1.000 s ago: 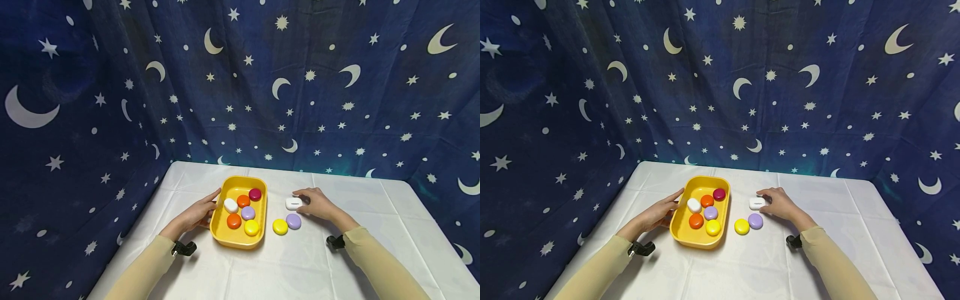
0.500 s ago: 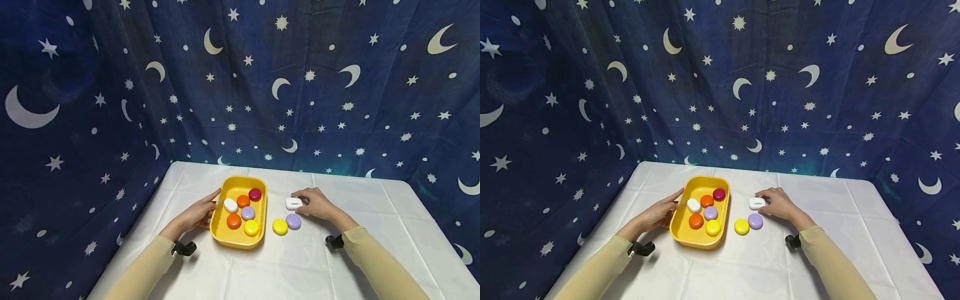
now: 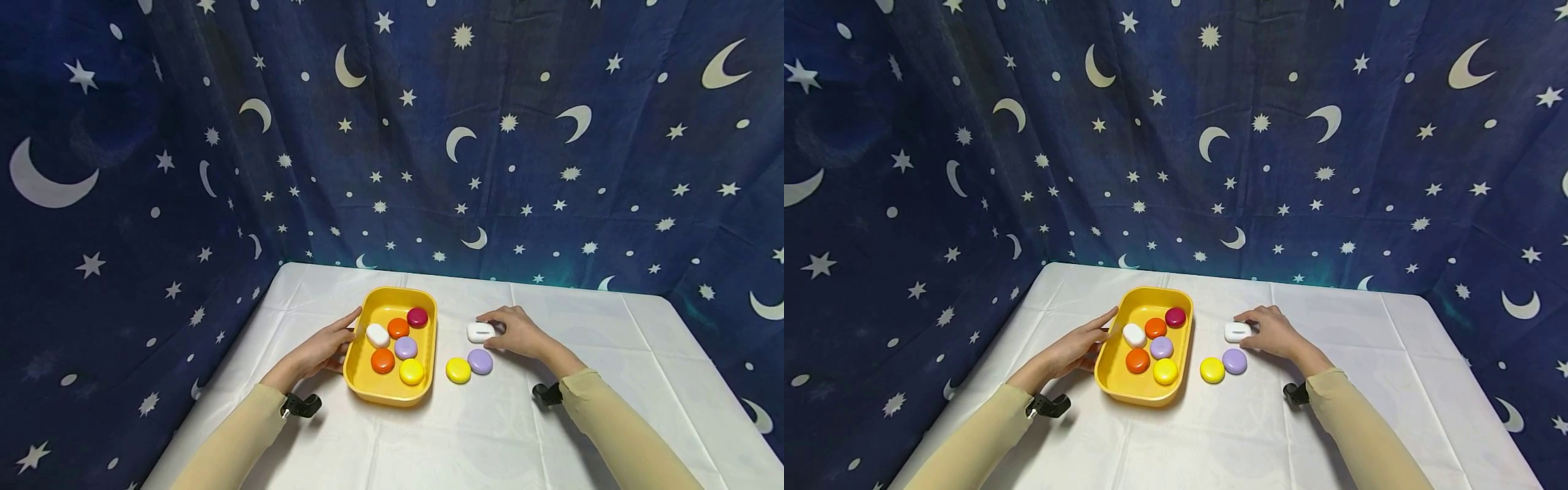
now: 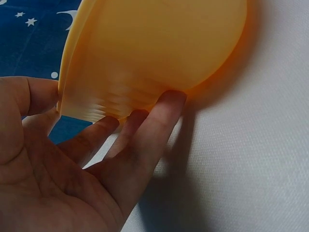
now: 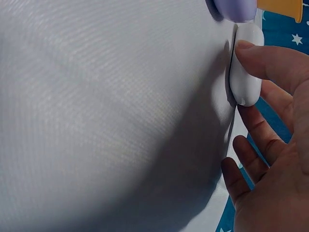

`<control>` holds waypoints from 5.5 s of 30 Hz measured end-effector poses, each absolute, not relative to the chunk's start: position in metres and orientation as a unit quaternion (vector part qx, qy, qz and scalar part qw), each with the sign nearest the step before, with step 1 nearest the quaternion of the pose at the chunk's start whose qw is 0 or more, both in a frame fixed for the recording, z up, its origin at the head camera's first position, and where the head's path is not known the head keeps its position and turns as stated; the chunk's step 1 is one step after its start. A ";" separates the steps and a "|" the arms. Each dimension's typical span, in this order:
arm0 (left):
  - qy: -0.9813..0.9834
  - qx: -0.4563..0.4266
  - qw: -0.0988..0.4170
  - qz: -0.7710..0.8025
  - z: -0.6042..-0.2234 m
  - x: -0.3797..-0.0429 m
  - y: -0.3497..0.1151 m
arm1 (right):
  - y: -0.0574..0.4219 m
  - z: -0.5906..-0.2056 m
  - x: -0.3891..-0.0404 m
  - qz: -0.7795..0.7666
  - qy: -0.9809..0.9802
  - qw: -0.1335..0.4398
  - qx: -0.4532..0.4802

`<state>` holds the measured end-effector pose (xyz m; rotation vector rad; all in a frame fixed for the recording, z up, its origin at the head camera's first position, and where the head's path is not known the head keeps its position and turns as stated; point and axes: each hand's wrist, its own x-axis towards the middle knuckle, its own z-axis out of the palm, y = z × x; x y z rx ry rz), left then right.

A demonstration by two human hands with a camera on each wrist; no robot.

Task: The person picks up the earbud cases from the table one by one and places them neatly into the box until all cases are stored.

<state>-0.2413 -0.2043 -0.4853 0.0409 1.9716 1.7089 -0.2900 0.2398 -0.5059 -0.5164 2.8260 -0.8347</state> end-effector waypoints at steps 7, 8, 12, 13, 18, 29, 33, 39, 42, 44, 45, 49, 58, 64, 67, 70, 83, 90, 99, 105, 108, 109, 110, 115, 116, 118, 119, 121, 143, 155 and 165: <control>0.730 0.017 0.264 0.630 -0.484 -0.241 -0.204 | 0.241 -0.507 -0.289 -0.279 0.941 0.065 -0.183; 0.730 0.018 0.265 0.630 -0.484 -0.241 -0.204 | 0.240 -0.507 -0.289 -0.279 0.940 0.063 -0.185; 0.730 0.019 0.266 0.629 -0.484 -0.241 -0.203 | 0.240 -0.505 -0.289 -0.273 0.941 0.058 -0.193; 0.731 0.020 0.265 0.628 -0.484 -0.241 -0.203 | 0.240 -0.505 -0.289 -0.270 0.941 0.057 -0.194; 0.733 0.016 0.264 0.627 -0.484 -0.241 -0.203 | 0.238 -0.501 -0.288 -0.267 0.941 0.056 -0.199; 0.736 0.015 0.261 0.625 -0.483 -0.240 -0.203 | 0.232 -0.489 -0.288 -0.285 0.942 0.039 -0.174; 0.736 0.015 0.263 0.624 -0.483 -0.240 -0.204 | 0.229 -0.483 -0.286 -0.294 0.937 0.021 -0.187; 0.735 0.016 0.264 0.624 -0.482 -0.240 -0.204 | 0.225 -0.474 -0.284 -0.305 0.931 0.000 -0.199; 0.734 0.015 0.264 0.626 -0.483 -0.240 -0.204 | 0.221 -0.470 -0.285 -0.306 0.931 -0.003 -0.200; 0.732 0.014 0.264 0.628 -0.483 -0.240 -0.204 | 0.218 -0.467 -0.285 -0.308 0.930 -0.005 -0.201; 0.732 0.014 0.264 0.628 -0.484 -0.240 -0.204 | 0.217 -0.465 -0.285 -0.308 0.929 -0.007 -0.204; 0.731 0.013 0.264 0.629 -0.484 -0.240 -0.204 | 0.209 -0.457 -0.284 -0.315 0.924 -0.014 -0.215; 0.735 0.012 0.261 0.626 -0.484 -0.241 -0.204 | 0.191 -0.442 -0.280 -0.321 0.919 -0.015 -0.230; 0.736 0.012 0.261 0.625 -0.484 -0.241 -0.204 | 0.175 -0.435 -0.278 -0.317 0.919 0.000 -0.237; 0.735 0.012 0.260 0.626 -0.484 -0.241 -0.204 | 0.167 -0.432 -0.277 -0.311 0.919 0.004 -0.243; 0.734 0.013 0.260 0.627 -0.484 -0.241 -0.204 | 0.160 -0.431 -0.277 -0.306 0.919 0.007 -0.249; 0.737 0.010 0.260 0.623 -0.485 -0.242 -0.204 | 0.117 -0.431 -0.259 -0.255 0.919 0.043 -0.297; 0.734 0.013 0.261 0.627 -0.485 -0.241 -0.205 | 0.098 -0.439 -0.246 -0.216 0.918 0.055 -0.327; 0.730 0.022 0.264 0.629 -0.486 -0.242 -0.205 | 0.084 -0.450 -0.237 -0.209 0.905 0.062 -0.365; 0.730 0.019 0.269 0.628 -0.485 -0.242 -0.205 | 0.078 -0.454 -0.232 -0.206 0.903 0.074 -0.370; 0.731 0.017 0.267 0.627 -0.485 -0.242 -0.205 | 0.075 -0.455 -0.231 -0.197 0.903 0.073 -0.376; 0.731 0.018 0.266 0.628 -0.485 -0.242 -0.205 | 0.074 -0.455 -0.230 -0.195 0.902 0.072 -0.379; 0.731 0.018 0.265 0.628 -0.485 -0.242 -0.205 | 0.073 -0.456 -0.230 -0.195 0.901 0.071 -0.382; 0.729 0.024 0.265 0.630 -0.486 -0.242 -0.205 | 0.073 -0.456 -0.230 -0.202 0.898 0.071 -0.384; 0.728 0.025 0.266 0.631 -0.487 -0.242 -0.205 | 0.074 -0.456 -0.230 -0.203 0.899 0.070 -0.382; 0.726 0.027 0.267 0.633 -0.487 -0.243 -0.206 | 0.077 -0.454 -0.232 -0.210 0.901 0.069 -0.373; 0.726 0.027 0.268 0.633 -0.488 -0.243 -0.205 | 0.079 -0.453 -0.232 -0.212 0.903 0.066 -0.368; 0.726 0.026 0.267 0.633 -0.487 -0.242 -0.205 | 0.083 -0.450 -0.234 -0.217 0.905 0.061 -0.362; 0.732 0.026 0.264 0.627 -0.486 -0.241 -0.204 | 0.135 -0.430 -0.235 -0.266 0.921 0.044 -0.281; 0.737 0.030 0.261 0.622 -0.487 -0.242 -0.205 | 0.170 -0.432 -0.235 -0.266 0.927 0.026 -0.262; 0.742 0.024 0.261 0.617 -0.485 -0.240 -0.203 | 0.196 -0.441 -0.233 -0.263 0.931 0.014 -0.253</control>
